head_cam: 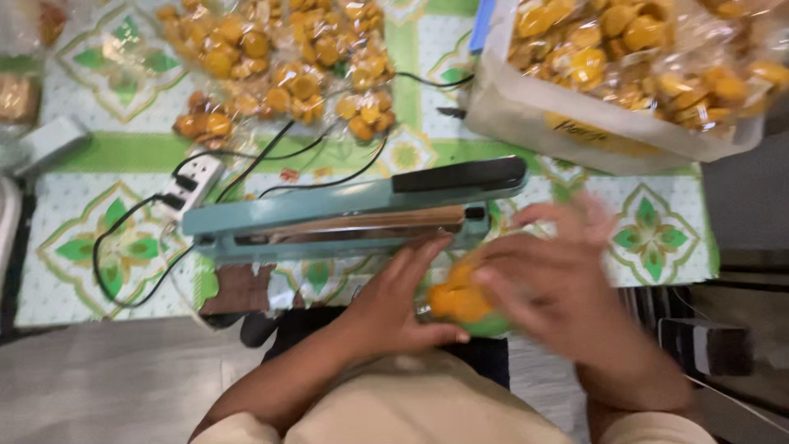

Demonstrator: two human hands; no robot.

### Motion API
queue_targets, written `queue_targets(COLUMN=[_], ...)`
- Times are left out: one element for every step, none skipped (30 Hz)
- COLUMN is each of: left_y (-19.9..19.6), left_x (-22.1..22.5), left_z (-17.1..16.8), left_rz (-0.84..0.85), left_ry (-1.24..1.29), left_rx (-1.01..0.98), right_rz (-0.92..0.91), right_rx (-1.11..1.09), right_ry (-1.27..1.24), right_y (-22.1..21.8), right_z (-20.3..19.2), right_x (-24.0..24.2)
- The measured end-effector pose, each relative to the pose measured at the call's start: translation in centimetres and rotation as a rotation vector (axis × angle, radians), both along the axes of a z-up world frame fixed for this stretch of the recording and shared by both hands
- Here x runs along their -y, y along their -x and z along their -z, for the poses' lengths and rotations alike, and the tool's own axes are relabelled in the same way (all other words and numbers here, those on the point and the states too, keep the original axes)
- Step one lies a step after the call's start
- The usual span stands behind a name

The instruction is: The person places small yellow food items into plastic bags by hand and then seals the open edge of each bag using a tabletop heat sealer, placing the completed bags on a table.

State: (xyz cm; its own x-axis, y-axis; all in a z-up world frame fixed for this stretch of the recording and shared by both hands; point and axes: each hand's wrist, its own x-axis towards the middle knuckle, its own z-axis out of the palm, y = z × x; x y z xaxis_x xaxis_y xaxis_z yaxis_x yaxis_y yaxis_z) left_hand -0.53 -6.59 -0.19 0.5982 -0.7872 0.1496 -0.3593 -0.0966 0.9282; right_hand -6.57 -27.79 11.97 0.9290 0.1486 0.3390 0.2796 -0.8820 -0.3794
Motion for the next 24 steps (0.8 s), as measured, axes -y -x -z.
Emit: queue_targets(left_y=[0.1,0.3,0.2,0.1,-0.1,-0.1,-0.2,-0.3,-0.4,-0.4,-0.5,-0.5,-0.5,-0.5,-0.4,-0.3,-0.2,-0.1,-0.1,-0.1,0.1,0.3,0.4,0.5], left_x=[0.0,0.0,-0.1,-0.3,-0.6,-1.0,-1.3,-1.6,-1.9,-2.2,-2.5,-2.7,-2.8,-2.8,-2.8,-2.8,-2.9,-2.9,-2.8,-2.7,-2.8,-2.9,-3.0,-3.2], left_z=[0.9,1.9,3.0,4.1,5.3,6.4,7.5,8.6,9.6,10.5,11.2,11.9,12.5,13.0,13.3,13.6,13.8,13.8,13.7,13.6,13.5,13.4,13.2,13.1], left_rz=[-0.003,-0.005,-0.006,0.019,0.045,0.072,0.097,0.123,0.150,0.163,0.179,0.195,0.187,0.180,0.175,0.159,0.145,0.130,0.127,0.124,0.121,0.092,0.065,0.038], left_ry=[-0.032,-0.064,-0.090,-0.047,-0.005,0.037,0.085,0.134,0.183,0.213,0.246,0.278,0.267,0.256,0.244,0.265,0.283,0.301,0.303,0.306,0.303,0.313,0.321,0.328], left_rx=[-0.059,-0.119,-0.174,-0.192,-0.209,-0.227,-0.271,-0.314,-0.359,-0.369,-0.375,-0.380,-0.412,-0.444,-0.477,-0.439,-0.401,-0.363,-0.401,-0.440,-0.483,-0.480,-0.476,-0.472], right_rz=[-0.088,-0.105,-0.122,-0.139,-0.203,-0.268,-0.333,-0.361,-0.388,-0.415,-0.396,-0.376,-0.351,-0.338,-0.323,-0.306,-0.263,-0.219,-0.175,-0.173,-0.168,-0.134,-0.098,-0.061], right_rx=[-0.019,-0.036,-0.048,-0.060,-0.086,-0.112,-0.139,-0.167,-0.194,-0.221,-0.264,-0.306,-0.351,-0.376,-0.402,-0.428,-0.396,-0.363,-0.324,-0.291,-0.260,-0.247,-0.232,-0.217], right_ry=[-0.013,-0.010,-0.002,0.007,0.022,0.038,0.053,0.131,0.209,0.287,0.350,0.414,0.479,0.399,0.319,0.239,0.089,-0.059,-0.205,-0.343,-0.487,-0.543,-0.600,-0.657], right_y=[-0.1,-0.4,-0.9,-1.2,-1.4,-1.6,-1.9,-1.9,-1.9,-1.8,-1.8,-1.7,-1.6,-1.5,-1.4,-1.4,-1.3,-1.2,-1.2,-1.2,-0.9,-0.4,0.1,0.6], right_z=[1.0,2.1,3.2,3.7,3.9,3.9,3.7,3.5,3.0,2.7,2.4,2.1,2.1,2.4,2.8,3.5,4.6,6.0,7.6,9.2,10.9,12.3,13.6,14.6], right_x=[-1.4,-2.6,-3.5,-3.9,-3.9,-3.5,-3.0,-2.4,-1.9,-1.4,-1.0,-0.6,-0.4,-0.3,-0.1,0.0,-0.1,-0.5,-0.9,-1.3,-1.8,-2.1,-2.5,-2.9])
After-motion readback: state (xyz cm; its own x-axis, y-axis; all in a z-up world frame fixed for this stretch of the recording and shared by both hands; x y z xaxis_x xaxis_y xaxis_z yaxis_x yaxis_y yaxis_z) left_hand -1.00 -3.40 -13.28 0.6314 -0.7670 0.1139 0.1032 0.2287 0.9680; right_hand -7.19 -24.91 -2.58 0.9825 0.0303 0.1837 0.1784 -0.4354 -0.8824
